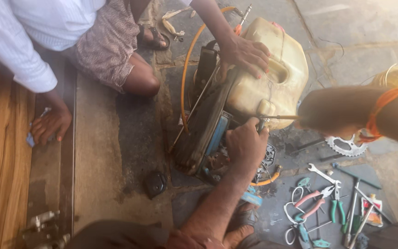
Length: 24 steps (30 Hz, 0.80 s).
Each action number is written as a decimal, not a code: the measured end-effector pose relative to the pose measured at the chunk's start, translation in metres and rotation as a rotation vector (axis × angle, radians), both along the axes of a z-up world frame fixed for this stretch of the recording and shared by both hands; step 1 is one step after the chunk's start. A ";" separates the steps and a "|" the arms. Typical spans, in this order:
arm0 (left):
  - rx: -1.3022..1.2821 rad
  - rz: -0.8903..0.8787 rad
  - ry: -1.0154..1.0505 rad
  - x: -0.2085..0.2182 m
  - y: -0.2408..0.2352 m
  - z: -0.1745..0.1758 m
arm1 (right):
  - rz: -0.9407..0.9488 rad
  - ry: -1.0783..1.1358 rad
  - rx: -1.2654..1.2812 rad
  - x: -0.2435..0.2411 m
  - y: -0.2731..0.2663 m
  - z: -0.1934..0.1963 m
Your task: The person repairs a small internal combustion engine by disconnecting wires, removing the fuel tank, and using a screwdriver to adjust components on the engine block.
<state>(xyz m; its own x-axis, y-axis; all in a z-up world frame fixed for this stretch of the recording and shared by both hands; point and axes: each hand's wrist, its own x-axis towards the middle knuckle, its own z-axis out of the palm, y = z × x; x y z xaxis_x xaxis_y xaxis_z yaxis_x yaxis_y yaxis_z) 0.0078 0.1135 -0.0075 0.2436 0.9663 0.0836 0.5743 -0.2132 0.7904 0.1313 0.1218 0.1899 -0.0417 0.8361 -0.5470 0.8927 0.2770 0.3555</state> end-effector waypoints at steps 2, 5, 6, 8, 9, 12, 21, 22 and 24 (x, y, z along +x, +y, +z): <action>-0.026 0.015 -0.036 -0.001 0.001 0.001 | -0.006 -0.046 -0.003 -0.007 0.010 -0.009; -0.107 0.009 -0.076 -0.002 -0.001 0.002 | 0.017 -0.093 -0.026 -0.024 0.010 -0.013; -0.129 0.015 -0.090 -0.002 0.004 0.002 | 0.042 -0.113 -0.024 -0.030 0.018 -0.017; -0.105 0.034 -0.108 -0.003 0.003 0.001 | 0.095 -0.153 -0.030 -0.044 0.027 -0.019; -0.096 0.037 -0.118 -0.003 0.001 0.001 | 0.110 -0.166 -0.037 -0.049 0.026 -0.021; -0.145 0.016 -0.097 -0.003 0.003 0.002 | 0.182 -0.219 -0.024 -0.054 0.022 -0.019; -0.152 0.034 -0.140 -0.005 0.005 0.004 | 0.200 -0.229 0.082 -0.016 -0.011 -0.013; -0.167 0.031 -0.137 -0.004 0.003 0.000 | -0.057 0.049 0.149 0.007 -0.013 -0.026; -0.188 0.029 -0.134 -0.001 0.006 -0.004 | -0.566 0.602 0.285 0.060 -0.005 -0.052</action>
